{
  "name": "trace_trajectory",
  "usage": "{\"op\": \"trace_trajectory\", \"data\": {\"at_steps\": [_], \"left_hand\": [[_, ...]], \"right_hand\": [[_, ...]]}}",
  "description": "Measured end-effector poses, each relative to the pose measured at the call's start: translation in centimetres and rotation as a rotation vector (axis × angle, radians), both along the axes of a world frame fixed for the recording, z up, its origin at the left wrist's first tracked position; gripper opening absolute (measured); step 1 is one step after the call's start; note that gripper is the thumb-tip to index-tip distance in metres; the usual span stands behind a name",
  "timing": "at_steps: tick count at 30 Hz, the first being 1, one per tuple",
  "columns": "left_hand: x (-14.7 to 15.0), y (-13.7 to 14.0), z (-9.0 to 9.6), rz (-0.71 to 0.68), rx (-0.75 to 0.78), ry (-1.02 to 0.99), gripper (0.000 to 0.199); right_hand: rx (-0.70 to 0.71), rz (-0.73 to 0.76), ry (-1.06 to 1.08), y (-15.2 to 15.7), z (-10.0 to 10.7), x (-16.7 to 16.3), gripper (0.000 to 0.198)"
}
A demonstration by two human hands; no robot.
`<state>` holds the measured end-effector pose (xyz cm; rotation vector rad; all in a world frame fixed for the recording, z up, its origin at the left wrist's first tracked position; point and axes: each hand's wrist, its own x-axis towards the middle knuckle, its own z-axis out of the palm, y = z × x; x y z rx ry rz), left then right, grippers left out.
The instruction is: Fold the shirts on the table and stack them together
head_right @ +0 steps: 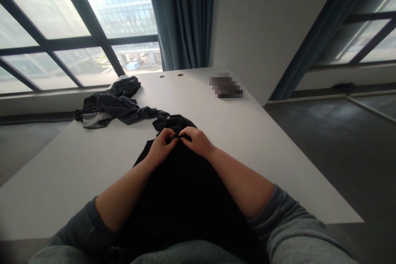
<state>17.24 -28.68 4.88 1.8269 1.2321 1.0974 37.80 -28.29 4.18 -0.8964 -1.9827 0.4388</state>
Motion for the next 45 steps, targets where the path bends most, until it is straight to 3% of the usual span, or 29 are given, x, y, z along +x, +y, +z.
{"op": "trace_trajectory", "data": {"at_steps": [7, 16, 21, 27, 36, 45], "left_hand": [[-0.21, 0.38, -0.3, -0.114, 0.013, -0.074, 0.013], [-0.67, 0.55, 0.15, -0.123, 0.0, -0.04, 0.015], [-0.9, 0.28, -0.01, -0.158, 0.049, 0.011, 0.013], [-0.56, 0.01, -0.37, -0.114, 0.122, 0.034, 0.012], [-0.38, -0.26, -0.29, -0.038, 0.096, 0.053, 0.009], [-0.7, 0.12, -0.17, -0.117, 0.213, 0.196, 0.015]], "right_hand": [[-0.043, 0.014, 0.068, -0.07, 0.34, 0.18, 0.015], [-0.048, 0.067, 0.031, 0.12, 0.68, 0.45, 0.018], [-0.134, 0.088, -0.012, 0.26, 0.84, 0.53, 0.016], [-0.137, 0.075, -0.066, 0.43, 0.82, 0.58, 0.017], [-0.155, 0.059, -0.052, 0.55, 0.54, 0.39, 0.019], [-0.235, 0.073, -0.041, 0.43, 0.23, 0.29, 0.017]]}}
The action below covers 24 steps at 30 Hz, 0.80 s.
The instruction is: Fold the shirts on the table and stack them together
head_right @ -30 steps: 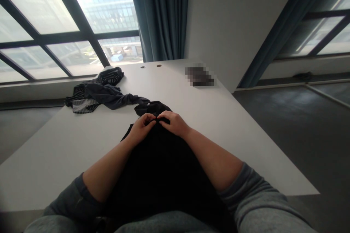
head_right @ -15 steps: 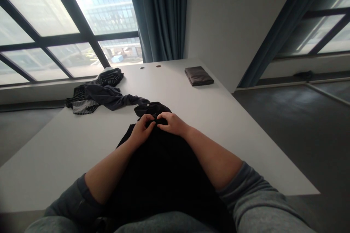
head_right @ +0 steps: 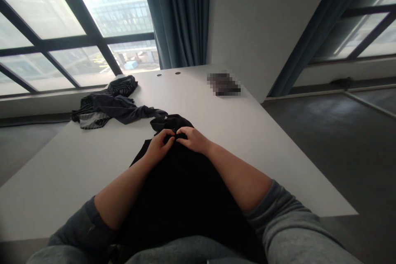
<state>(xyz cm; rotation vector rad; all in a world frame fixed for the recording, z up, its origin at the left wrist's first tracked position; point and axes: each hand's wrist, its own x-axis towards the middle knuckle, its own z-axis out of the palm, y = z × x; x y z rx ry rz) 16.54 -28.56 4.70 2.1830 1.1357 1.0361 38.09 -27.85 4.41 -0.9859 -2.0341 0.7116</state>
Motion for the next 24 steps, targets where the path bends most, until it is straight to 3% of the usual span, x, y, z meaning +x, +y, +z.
{"op": "trace_trajectory", "data": {"at_steps": [4, 9, 20, 24], "left_hand": [[0.1, 0.0, 0.1, 0.012, 0.041, 0.086, 0.019], [0.4, -0.4, 0.7, 0.109, -0.034, 0.133, 0.008], [-0.4, 0.1, 2.0, -0.058, 0.094, 0.34, 0.017], [-0.2, -0.2, 1.9, 0.006, -0.011, 0.282, 0.012]], "right_hand": [[-0.019, 0.008, -0.005, 0.0, -0.1, 0.1, 0.017], [-0.033, 0.015, -0.017, 0.1, -0.2, 0.0, 0.016], [-0.03, -0.025, -0.041, 0.1, -0.5, -0.1, 0.015], [-0.022, -0.006, -0.048, 0.0, -0.4, -0.2, 0.017]]}}
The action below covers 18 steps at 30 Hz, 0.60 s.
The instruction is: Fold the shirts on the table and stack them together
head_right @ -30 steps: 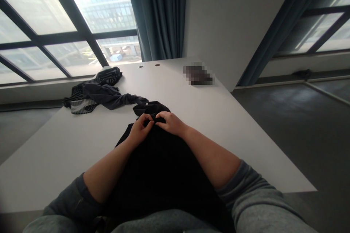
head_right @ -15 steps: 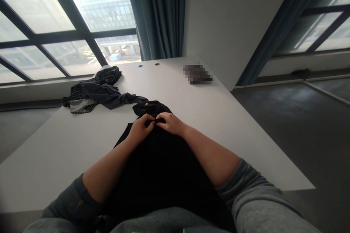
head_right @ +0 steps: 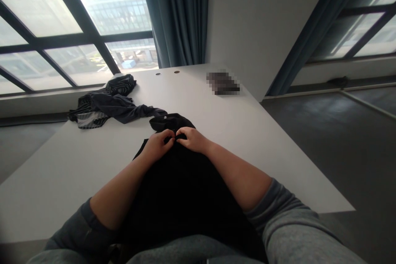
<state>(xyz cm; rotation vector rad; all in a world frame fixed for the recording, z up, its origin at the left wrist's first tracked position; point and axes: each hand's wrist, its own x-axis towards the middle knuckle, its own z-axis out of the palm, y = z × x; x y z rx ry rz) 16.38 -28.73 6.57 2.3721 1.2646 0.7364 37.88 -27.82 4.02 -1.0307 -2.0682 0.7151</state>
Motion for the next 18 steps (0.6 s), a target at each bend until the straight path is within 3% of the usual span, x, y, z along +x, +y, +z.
{"op": "trace_trajectory", "data": {"at_steps": [4, 10, 18], "left_hand": [[0.2, 0.0, -0.5, 0.066, -0.156, -0.109, 0.007], [0.1, 0.9, -1.4, 0.048, -0.321, -0.293, 0.009], [-0.4, 1.3, -1.7, -0.037, -0.362, -0.331, 0.015]], "right_hand": [[0.01, 0.027, -0.036, 0.0, 0.3, 0.0, 0.019], [-0.001, 0.054, -0.055, 0.1, 0.6, 0.0, 0.016], [-0.002, 0.083, 0.009, -0.2, 0.8, 0.3, 0.012]]}}
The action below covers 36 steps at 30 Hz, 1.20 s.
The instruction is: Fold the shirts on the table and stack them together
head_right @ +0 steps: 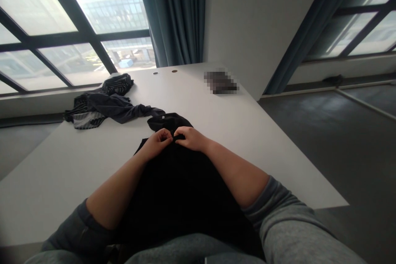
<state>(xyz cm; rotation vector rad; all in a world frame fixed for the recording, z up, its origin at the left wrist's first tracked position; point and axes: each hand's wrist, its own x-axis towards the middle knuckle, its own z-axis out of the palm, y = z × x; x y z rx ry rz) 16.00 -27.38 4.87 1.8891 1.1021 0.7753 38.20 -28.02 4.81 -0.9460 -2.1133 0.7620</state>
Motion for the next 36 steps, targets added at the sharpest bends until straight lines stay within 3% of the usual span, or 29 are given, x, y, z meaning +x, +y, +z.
{"op": "trace_trajectory", "data": {"at_steps": [7, 18, 29, 33, 36], "left_hand": [[-0.1, -0.4, 0.5, -0.02, 0.13, 0.043, 0.014], [-0.1, -0.4, 0.8, -0.032, 0.103, 0.015, 0.016], [-0.1, -0.8, 0.9, 0.01, 0.226, 0.063, 0.015], [-0.1, -0.9, 0.8, 0.009, 0.239, 0.132, 0.019], [-0.1, -0.7, 0.7, 0.109, 0.23, 0.164, 0.016]], "right_hand": [[-0.09, -0.022, 0.114, 0.1, 0.0, 0.2, 0.012], [-0.167, -0.022, 0.146, 0.0, 0.3, 0.2, 0.015], [0.113, -0.137, -0.011, 0.9, -1.1, 1.4, 0.022], [0.126, -0.159, -0.046, 1.5, -1.5, 2.1, 0.023], [0.145, -0.148, -0.057, 1.5, -1.5, 2.0, 0.025]]}}
